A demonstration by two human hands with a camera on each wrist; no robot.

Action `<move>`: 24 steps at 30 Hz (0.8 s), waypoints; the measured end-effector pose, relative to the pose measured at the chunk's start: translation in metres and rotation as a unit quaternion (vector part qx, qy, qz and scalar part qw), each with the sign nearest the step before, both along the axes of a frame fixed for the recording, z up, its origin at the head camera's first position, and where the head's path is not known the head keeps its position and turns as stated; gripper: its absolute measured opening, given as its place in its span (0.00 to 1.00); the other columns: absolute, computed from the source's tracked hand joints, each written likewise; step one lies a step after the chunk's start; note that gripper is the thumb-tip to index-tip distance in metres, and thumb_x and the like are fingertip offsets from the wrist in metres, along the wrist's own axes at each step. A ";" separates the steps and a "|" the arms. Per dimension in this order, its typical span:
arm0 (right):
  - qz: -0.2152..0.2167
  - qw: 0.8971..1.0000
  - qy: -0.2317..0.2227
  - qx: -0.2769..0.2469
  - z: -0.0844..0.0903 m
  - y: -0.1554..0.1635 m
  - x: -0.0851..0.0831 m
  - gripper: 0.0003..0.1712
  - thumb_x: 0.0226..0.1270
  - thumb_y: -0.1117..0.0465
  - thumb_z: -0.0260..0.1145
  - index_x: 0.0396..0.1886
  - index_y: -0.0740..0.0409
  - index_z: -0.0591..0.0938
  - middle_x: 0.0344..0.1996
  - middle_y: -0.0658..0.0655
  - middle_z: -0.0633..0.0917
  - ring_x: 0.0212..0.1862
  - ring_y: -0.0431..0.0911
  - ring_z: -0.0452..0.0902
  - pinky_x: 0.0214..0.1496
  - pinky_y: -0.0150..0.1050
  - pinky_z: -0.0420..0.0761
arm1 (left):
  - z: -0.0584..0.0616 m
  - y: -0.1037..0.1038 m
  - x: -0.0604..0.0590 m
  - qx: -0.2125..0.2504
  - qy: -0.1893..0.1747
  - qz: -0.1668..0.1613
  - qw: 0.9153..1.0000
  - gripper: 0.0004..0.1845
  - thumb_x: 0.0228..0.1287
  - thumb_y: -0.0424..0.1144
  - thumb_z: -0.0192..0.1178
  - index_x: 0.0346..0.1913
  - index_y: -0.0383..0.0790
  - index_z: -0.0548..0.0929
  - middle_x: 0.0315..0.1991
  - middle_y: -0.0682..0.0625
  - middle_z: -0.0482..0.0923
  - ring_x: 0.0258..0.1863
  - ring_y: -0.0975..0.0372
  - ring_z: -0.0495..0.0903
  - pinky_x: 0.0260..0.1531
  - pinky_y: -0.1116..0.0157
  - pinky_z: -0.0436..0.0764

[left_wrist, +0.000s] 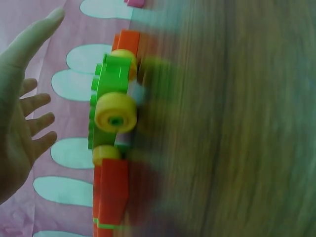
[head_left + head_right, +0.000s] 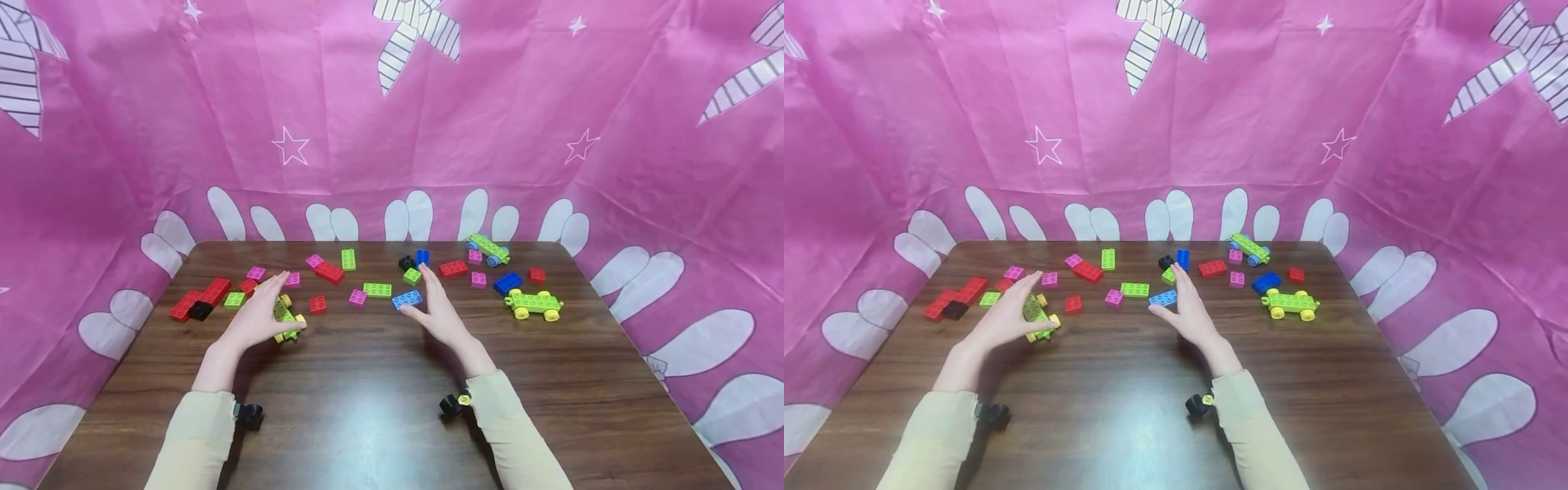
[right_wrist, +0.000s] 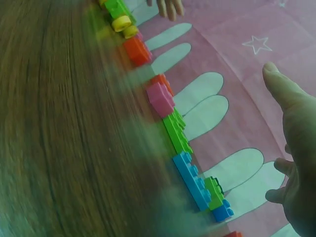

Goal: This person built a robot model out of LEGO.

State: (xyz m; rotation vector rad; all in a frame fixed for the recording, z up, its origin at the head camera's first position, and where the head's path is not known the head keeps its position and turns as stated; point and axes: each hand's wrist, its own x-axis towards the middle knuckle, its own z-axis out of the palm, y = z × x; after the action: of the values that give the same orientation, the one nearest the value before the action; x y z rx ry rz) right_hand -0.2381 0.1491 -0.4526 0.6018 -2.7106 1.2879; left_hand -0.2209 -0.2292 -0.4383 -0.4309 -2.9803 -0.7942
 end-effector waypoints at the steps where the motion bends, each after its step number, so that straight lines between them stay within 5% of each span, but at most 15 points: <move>1: 0.003 1.000 -0.006 -0.005 0.000 -0.001 0.000 0.53 0.65 0.47 0.67 0.79 0.53 0.46 0.78 0.59 0.50 0.78 0.57 0.48 0.74 0.58 0.58 | -0.001 -0.002 0.000 0.000 -0.005 0.000 1.000 0.61 0.47 0.57 0.75 0.77 0.36 0.51 0.76 0.36 0.52 0.75 0.40 0.51 0.67 0.36 0.60; 12: 0.031 0.998 -0.045 -0.037 -0.002 -0.004 0.004 0.52 0.62 0.47 0.70 0.78 0.53 0.51 0.76 0.60 0.57 0.76 0.56 0.54 0.72 0.60 0.62 | -0.011 -0.016 0.000 -0.036 -0.033 -0.007 0.999 0.67 0.37 0.59 0.79 0.74 0.28 0.53 0.74 0.29 0.52 0.73 0.35 0.48 0.67 0.35 0.56; 24: 0.043 0.997 -0.049 -0.032 -0.002 -0.009 0.006 0.53 0.58 0.43 0.72 0.76 0.54 0.56 0.75 0.57 0.61 0.76 0.54 0.55 0.73 0.58 0.60 | -0.011 -0.020 -0.004 -0.065 -0.047 -0.018 0.997 0.65 0.38 0.62 0.77 0.71 0.24 0.58 0.71 0.28 0.58 0.72 0.35 0.53 0.67 0.36 0.59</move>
State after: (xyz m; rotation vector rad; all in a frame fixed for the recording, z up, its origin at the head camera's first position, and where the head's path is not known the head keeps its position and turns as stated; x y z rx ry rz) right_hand -0.2319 0.1403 -0.4545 0.6737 -2.7347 1.4560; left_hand -0.2251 -0.2491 -0.4491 -0.4645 -3.1330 -0.6411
